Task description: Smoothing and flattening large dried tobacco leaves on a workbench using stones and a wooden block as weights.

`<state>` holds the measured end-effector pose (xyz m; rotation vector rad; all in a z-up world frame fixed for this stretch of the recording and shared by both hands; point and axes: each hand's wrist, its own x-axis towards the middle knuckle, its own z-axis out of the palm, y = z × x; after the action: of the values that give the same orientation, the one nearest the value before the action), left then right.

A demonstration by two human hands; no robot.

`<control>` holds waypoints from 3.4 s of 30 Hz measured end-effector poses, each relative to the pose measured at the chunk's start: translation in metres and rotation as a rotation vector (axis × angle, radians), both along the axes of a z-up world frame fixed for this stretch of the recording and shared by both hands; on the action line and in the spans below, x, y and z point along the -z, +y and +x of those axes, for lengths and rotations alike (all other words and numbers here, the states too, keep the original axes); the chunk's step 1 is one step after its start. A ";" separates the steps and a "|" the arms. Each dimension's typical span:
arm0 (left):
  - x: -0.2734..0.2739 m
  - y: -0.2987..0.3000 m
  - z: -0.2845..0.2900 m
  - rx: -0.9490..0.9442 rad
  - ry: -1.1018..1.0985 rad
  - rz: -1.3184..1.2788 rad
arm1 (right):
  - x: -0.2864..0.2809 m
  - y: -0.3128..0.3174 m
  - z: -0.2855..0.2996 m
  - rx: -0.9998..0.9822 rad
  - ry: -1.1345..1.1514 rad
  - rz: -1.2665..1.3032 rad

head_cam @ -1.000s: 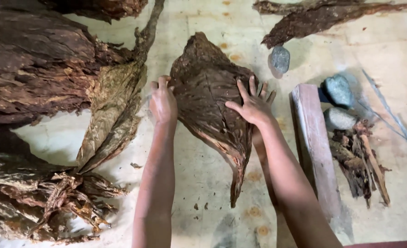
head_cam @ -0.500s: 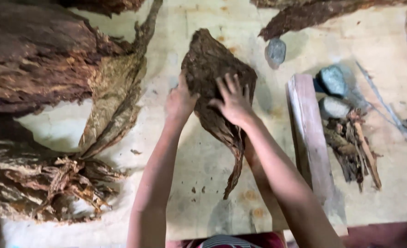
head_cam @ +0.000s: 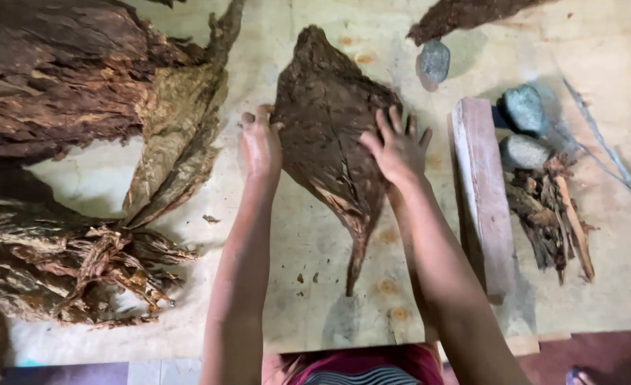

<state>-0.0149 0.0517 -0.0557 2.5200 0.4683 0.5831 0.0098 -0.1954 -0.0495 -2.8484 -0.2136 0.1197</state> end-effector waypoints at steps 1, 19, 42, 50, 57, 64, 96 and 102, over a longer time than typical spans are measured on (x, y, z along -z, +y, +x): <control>0.012 0.005 0.003 0.005 0.010 -0.001 | 0.020 -0.009 0.011 0.005 0.010 -0.001; -0.020 -0.010 -0.010 0.191 0.017 -0.363 | 0.083 -0.006 0.049 0.312 -0.382 0.998; 0.026 0.021 0.008 0.016 -0.250 -1.096 | 0.038 -0.019 0.031 0.437 -0.315 0.909; 0.013 0.007 0.012 0.008 -0.351 -1.257 | 0.052 -0.028 0.047 0.463 -0.394 0.878; 0.008 0.020 0.011 -0.119 -0.230 -0.484 | 0.069 -0.038 0.055 0.356 -0.476 0.746; -0.004 0.023 -0.007 -0.104 0.237 -0.038 | 0.064 -0.032 0.044 0.338 -0.380 0.194; 0.050 -0.136 0.031 0.546 0.058 0.515 | 0.030 -0.074 0.045 0.364 -0.155 1.189; -0.033 -0.076 -0.012 0.468 0.325 0.550 | 0.088 -0.083 0.077 0.351 -0.453 0.980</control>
<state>-0.0271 -0.0239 -0.0231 3.1170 -0.2177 0.1240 0.0866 -0.2781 -0.1377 -1.8503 0.1223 -0.5509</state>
